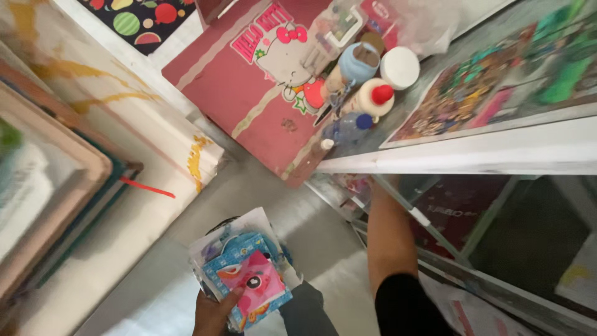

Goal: The person repeatedly reaches into a glass-front cabinet, removes various items including books, notebooks, and small packaged goods, and places them on a nearby countertop. The person handles items one at a time, stacking them on the counter throughout the clip.

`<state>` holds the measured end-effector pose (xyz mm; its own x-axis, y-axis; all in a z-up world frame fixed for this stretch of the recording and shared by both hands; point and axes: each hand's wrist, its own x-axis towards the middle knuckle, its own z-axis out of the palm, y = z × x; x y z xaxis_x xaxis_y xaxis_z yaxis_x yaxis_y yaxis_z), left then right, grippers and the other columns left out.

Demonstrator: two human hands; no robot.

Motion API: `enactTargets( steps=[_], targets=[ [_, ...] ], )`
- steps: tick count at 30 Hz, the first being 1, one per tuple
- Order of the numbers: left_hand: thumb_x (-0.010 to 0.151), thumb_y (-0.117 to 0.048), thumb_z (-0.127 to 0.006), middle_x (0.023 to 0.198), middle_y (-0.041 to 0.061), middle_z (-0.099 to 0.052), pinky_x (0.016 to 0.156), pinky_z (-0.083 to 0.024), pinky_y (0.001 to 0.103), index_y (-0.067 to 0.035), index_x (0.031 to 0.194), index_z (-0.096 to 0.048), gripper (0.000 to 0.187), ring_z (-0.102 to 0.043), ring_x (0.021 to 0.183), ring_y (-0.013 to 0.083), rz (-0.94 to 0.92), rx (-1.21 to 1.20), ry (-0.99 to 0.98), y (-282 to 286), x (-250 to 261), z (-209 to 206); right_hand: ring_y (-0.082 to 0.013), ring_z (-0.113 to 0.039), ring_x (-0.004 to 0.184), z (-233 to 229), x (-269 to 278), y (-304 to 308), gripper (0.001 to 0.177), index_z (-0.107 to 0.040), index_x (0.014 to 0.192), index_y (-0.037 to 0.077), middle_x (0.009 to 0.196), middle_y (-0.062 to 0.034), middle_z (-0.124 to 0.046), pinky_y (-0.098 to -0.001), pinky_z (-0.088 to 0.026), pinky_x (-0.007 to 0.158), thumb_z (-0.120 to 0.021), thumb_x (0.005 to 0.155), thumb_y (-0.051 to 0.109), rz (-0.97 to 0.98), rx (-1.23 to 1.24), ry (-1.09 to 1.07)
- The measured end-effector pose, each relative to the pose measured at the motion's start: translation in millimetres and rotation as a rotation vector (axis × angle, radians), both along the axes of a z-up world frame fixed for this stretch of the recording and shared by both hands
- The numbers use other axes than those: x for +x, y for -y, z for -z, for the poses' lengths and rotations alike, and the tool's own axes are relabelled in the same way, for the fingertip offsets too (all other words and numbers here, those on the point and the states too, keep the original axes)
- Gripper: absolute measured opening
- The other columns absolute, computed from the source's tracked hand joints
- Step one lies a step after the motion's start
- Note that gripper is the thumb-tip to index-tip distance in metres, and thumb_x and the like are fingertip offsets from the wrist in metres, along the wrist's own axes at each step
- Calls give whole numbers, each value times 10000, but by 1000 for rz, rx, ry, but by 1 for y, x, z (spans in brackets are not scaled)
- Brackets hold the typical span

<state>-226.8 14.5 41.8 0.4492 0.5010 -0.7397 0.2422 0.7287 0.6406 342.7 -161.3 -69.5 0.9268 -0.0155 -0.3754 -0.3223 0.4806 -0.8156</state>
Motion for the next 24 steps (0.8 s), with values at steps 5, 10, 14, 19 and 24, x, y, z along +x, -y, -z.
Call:
enactTargets(
  steps=[5,10,14,19,24],
  targets=[
    [757,-26,-804,1133,150,-754,867,-592,395,5,1278,-621,553,-725,997,242,39,39,-26,-5,21,-38,-280,-630,1259,-56,-74,53,508,-565,1399,70,1350,-119,-651,-441,-545,1071,-663,934,248,-83,110,149],
    [786,-46,-785,1125,139,-760,852,-591,388,-15,1303,-601,550,-729,972,228,37,12,-45,-6,40,-97,-271,-665,1136,-94,-167,101,376,-641,1285,15,1250,-139,-697,-408,-549,975,-683,917,82,27,243,-185],
    [775,-13,-794,1112,144,-746,837,-605,384,-11,1302,-556,578,-734,941,229,-13,79,-17,2,41,-127,-260,-670,1133,-130,-228,124,365,-625,1249,17,1248,-111,-696,-408,-562,994,-635,884,7,-101,333,-401],
    [797,-9,-793,1077,157,-744,814,-624,386,24,1285,-555,544,-737,897,233,-74,103,39,17,20,-160,-275,-660,1173,-199,-278,139,460,-588,1331,12,1302,-128,-684,-441,-527,1002,-601,872,45,-405,313,-445],
    [800,2,-790,1025,152,-756,788,-630,398,36,1224,-564,481,-745,850,232,-93,112,43,22,-3,-204,-269,-638,1223,-279,-292,130,493,-567,1386,27,1338,-129,-669,-452,-496,1053,-581,894,35,-621,297,-266]
  ],
)
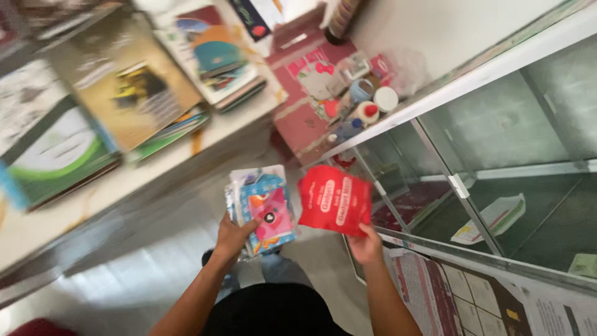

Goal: The person repeatedly reaches into a glass-front cabinet, removes various items including books, notebooks, and small packaged goods, and places them on a nearby countertop. The person handles items one at a time, stacking them on the counter throughout the clip.

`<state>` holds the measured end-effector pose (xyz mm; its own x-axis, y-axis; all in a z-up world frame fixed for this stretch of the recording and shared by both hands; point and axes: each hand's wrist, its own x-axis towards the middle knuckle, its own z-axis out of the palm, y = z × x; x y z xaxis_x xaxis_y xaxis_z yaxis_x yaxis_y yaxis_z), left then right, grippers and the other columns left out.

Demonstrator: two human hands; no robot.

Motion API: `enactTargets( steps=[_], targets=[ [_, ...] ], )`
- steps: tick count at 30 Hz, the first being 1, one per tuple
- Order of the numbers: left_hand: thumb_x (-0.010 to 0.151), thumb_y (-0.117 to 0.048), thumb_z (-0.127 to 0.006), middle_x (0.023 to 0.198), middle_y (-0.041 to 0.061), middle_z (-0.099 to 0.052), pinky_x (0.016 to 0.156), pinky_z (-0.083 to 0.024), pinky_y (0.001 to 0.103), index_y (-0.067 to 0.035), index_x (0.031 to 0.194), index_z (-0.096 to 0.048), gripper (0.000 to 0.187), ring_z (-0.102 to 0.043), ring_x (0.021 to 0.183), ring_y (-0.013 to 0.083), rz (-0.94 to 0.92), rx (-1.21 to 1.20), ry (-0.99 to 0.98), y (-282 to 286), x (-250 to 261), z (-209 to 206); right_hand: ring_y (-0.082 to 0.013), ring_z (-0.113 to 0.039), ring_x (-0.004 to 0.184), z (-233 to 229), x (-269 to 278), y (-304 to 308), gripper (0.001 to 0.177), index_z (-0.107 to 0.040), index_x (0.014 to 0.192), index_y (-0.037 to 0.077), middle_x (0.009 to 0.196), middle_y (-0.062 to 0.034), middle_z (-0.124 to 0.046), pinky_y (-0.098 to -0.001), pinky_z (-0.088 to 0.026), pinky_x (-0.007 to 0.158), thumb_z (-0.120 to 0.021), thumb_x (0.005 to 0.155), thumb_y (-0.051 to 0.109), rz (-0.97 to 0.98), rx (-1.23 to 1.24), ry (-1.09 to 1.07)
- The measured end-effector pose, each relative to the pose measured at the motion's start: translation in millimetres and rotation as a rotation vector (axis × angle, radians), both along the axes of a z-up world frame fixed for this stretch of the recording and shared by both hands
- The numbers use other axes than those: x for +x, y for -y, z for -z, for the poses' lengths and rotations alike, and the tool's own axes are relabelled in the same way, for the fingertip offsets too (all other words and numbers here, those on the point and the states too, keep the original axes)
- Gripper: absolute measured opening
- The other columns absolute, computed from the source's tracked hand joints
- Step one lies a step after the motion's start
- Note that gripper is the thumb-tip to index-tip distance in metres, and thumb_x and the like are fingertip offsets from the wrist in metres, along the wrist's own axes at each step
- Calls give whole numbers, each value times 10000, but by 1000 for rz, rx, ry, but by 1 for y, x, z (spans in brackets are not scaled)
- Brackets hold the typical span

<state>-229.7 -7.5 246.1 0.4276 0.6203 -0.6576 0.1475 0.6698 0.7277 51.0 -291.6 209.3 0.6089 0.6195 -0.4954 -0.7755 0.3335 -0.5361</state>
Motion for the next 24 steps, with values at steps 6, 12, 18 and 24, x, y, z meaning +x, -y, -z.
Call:
enactTargets(
  steps=[6,12,18,24],
  targets=[
    [767,-30,-793,990,106,-772,773,-619,366,-4,1161,-634,425,-738,835,190,60,174,139,-2,-41,-80,-315,-636,1251,-100,-55,-39,424,-559,1357,-47,1337,-181,-672,-503,-490,1105,-591,934,-55,-294,180,378],
    [783,-52,-814,971,114,-771,730,-626,349,-6,1174,-617,440,-731,820,170,15,340,226,-4,-142,-167,-170,-639,1210,-216,-209,-124,748,-492,1413,133,1298,-58,-668,-365,-478,1053,-599,701,-69,-564,-35,518],
    [801,-81,-826,1001,95,-780,762,-640,333,-10,1191,-624,445,-741,856,150,-107,317,189,0,-280,-193,-230,-659,1149,-250,-332,-180,657,-549,1426,-40,1293,-170,-689,-383,-523,1031,-800,850,151,-726,-212,901],
    [789,-49,-799,1059,100,-760,834,-625,352,9,1234,-611,486,-731,900,167,-321,269,455,12,-383,-175,-164,-622,1182,-214,-398,-217,877,-415,1448,79,1329,-27,-617,-356,-512,987,-881,733,284,-891,55,655]
  ],
)
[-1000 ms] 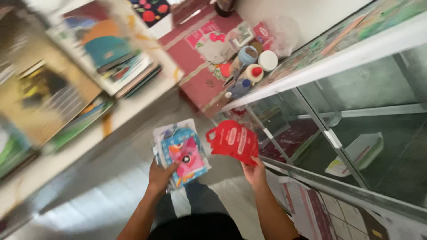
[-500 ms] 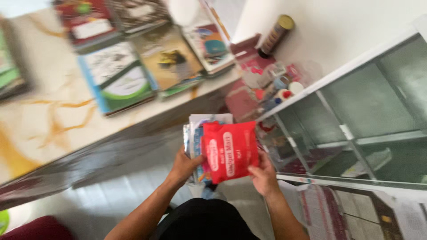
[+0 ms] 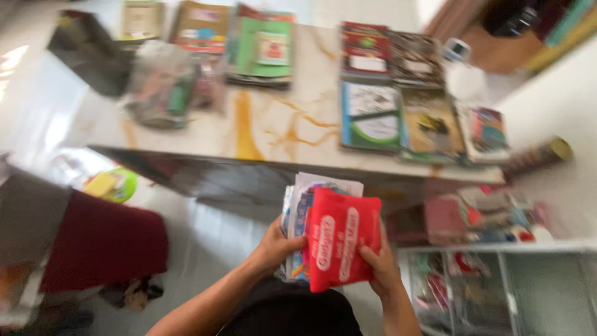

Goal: The person repeatedly reaches into a glass-front cabinet, removes various items including books, notebooks, and small packaged goods, and places them on a nearby countertop. The person handles items one at a time, stacking them on the counter throughout the clip.

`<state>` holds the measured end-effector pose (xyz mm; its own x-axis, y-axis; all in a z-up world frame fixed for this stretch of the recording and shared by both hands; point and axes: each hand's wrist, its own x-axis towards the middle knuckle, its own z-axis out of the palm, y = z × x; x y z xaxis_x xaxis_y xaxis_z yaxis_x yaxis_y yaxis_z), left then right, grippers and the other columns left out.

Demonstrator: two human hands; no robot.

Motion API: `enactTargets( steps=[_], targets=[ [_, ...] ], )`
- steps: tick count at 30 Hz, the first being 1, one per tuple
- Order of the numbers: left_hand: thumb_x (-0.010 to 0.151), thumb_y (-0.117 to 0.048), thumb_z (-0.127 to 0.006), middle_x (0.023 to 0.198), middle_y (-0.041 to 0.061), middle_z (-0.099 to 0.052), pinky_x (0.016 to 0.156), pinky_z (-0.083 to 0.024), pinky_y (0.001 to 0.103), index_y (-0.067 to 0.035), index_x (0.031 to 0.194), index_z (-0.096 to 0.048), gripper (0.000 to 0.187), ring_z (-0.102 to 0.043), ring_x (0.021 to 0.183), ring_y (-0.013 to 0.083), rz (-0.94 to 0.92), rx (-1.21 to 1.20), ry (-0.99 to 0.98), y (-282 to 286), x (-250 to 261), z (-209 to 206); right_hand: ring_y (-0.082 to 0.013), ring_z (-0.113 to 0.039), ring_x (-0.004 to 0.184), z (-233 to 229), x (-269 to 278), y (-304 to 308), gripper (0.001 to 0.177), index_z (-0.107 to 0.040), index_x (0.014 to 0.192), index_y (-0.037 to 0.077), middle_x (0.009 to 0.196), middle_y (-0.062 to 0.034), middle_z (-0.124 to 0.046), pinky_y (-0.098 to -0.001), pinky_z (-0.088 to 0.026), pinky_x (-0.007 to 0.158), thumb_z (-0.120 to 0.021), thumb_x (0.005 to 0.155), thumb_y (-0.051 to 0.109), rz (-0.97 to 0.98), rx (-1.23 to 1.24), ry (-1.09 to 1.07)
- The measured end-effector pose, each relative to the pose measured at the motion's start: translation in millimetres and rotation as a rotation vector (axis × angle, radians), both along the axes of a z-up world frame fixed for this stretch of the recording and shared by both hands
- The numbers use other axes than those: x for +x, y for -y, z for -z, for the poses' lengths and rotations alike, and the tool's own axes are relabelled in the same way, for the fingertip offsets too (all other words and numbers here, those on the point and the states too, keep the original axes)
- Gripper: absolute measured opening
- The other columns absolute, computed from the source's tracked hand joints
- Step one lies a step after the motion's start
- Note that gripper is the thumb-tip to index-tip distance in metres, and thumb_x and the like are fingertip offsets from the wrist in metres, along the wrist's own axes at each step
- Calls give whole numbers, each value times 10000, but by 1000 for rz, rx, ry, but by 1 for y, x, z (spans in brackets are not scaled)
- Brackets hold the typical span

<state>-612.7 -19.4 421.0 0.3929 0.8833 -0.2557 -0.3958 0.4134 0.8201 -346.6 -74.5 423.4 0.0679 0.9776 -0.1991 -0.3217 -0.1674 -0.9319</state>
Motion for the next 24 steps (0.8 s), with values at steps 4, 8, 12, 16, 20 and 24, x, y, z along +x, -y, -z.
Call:
enactTargets(
  steps=[4,8,12,16,20,24],
  targets=[
    [813,-61,-797,1105,108,-750,864,-624,365,0,1295,-560,540,-724,960,172,14,3,2,0,-44,-2,-288,-681,1121,51,-22,-12,793,-485,1410,8,1265,-138,-676,-467,-571,954,-847,783,331,-258,-221,-361],
    [856,-107,-784,1229,108,-710,939,-589,363,-13,1389,-512,605,-688,1075,161,-10,79,-51,-22,-69,-6,-268,-680,1134,56,-60,-50,757,-489,1419,48,1286,-124,-668,-453,-572,955,-811,773,278,-255,-227,-219],
    [896,-322,-749,1276,202,-701,963,-578,382,43,1443,-503,702,-713,1110,247,-89,-252,458,-57,-103,-2,-272,-678,1142,31,-99,-107,711,-499,1414,21,1291,-140,-677,-438,-569,972,-784,804,248,-297,-180,-126],
    [769,-222,-803,1202,144,-691,932,-597,361,-88,1397,-417,749,-712,1067,191,-188,55,-203,-86,-141,-9,-271,-682,1142,-7,-150,-170,734,-501,1404,4,1285,-151,-681,-435,-564,983,-809,789,258,-431,-78,119],
    [846,-116,-832,1007,271,-598,771,-489,470,121,1200,-512,532,-594,828,328,-358,-104,-216,-101,-185,-2,-227,-627,1226,-30,-194,-226,806,-416,1456,45,1360,-105,-618,-409,-502,1051,-820,797,274,-675,89,225],
    [778,-98,-801,1068,150,-706,835,-600,387,32,1245,-566,539,-714,900,229,-640,-36,150,-92,-233,-5,-183,-599,1270,-30,-232,-296,828,-450,1584,69,1397,-81,-638,-351,-472,1075,-620,953,578,-964,185,70]
  ],
)
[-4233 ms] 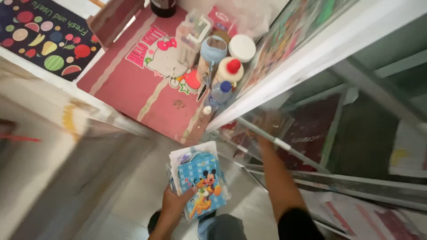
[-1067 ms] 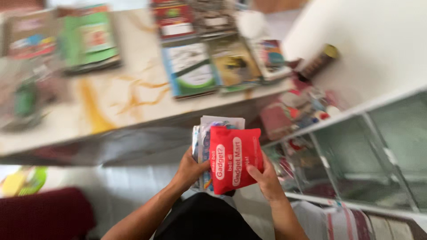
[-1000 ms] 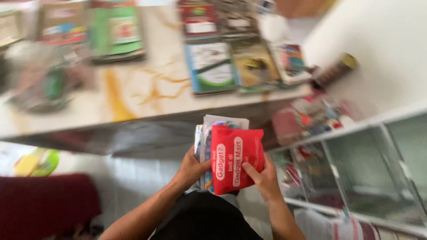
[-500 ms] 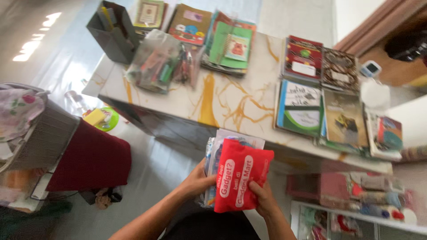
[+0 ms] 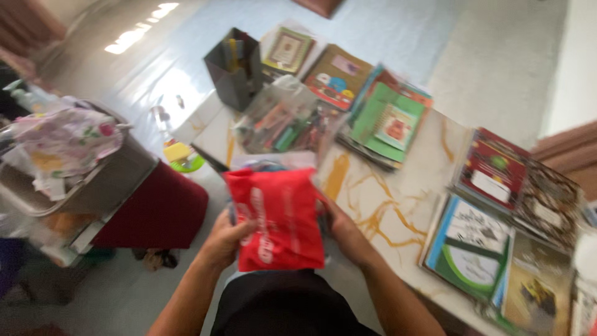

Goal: The person repeatedly reaches into a glass-front cabinet, removes various items including books, notebooks, and small packaged goods, and places them on a nearby countertop. The person handles items one at a time, stacking them on the counter throughout the clip.

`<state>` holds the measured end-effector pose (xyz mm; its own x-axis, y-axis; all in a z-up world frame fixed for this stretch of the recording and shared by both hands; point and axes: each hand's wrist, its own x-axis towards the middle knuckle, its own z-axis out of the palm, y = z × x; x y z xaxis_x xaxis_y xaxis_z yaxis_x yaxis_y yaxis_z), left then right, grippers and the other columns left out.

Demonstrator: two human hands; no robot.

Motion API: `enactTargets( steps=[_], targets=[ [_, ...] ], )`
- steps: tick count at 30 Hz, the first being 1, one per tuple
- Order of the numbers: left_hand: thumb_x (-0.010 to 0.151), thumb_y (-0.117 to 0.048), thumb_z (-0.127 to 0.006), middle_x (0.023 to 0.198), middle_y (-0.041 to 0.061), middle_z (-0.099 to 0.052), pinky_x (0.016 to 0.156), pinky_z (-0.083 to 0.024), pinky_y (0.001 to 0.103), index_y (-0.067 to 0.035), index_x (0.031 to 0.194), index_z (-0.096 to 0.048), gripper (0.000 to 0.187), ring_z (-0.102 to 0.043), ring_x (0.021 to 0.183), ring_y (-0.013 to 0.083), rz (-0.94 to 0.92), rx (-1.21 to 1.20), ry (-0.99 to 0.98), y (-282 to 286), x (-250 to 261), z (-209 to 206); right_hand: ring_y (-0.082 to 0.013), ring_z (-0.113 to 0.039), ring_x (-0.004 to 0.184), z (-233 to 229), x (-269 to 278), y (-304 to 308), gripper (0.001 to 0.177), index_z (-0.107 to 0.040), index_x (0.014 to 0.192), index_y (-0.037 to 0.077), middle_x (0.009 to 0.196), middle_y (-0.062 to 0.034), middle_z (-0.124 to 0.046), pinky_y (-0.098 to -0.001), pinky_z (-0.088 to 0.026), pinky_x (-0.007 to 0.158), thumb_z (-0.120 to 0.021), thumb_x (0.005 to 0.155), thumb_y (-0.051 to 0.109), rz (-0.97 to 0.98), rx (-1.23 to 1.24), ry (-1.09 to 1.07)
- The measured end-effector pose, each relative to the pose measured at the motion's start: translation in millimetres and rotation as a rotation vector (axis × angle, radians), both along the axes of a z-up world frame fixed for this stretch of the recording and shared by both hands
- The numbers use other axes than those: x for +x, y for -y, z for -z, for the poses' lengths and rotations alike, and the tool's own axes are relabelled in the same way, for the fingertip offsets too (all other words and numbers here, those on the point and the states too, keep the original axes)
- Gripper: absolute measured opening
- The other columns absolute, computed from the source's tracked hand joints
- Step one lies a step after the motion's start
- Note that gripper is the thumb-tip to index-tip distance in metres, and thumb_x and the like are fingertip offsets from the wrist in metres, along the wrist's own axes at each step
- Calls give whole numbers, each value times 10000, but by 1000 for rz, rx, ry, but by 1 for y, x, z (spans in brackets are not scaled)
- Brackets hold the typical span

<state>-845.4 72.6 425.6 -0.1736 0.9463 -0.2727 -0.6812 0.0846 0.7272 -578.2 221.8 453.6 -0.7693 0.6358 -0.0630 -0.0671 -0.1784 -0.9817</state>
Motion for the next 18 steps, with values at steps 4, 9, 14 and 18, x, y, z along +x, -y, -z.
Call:
enactTargets(
  steps=[4,9,14,18],
  targets=[
    [793,-103,-772,1086,128,-699,821,-609,416,-21,1259,-548,524,-717,917,236,-279,-70,-38,10,-56,-20,-224,-645,1271,1,-72,-56,673,-563,1453,61,1346,-104,-681,-364,-512,1054,-656,937,483,64,304,285],
    [841,-109,-766,1230,111,-681,923,-591,412,-40,1342,-528,559,-702,1060,231,-509,-26,-74,-3,-126,-30,-319,-558,1351,0,-177,-89,769,-544,1456,138,1426,-134,-604,-436,-433,1139,-806,825,491,62,1111,489],
    [868,-112,-751,1270,119,-656,969,-586,446,-44,1394,-482,595,-683,1121,259,-618,-79,48,-49,-165,-5,-423,-461,1348,-9,-238,-97,1183,-450,1502,141,1483,-228,-450,-656,-334,1033,-937,497,529,-61,1417,817],
    [886,-118,-728,1293,113,-657,992,-567,449,-53,1416,-475,591,-667,1161,269,-659,-92,78,-75,-173,10,-296,-514,1323,-9,-219,-95,942,-463,1488,170,1484,-134,-499,-552,-386,1058,-856,648,331,-25,1383,880]
  ],
)
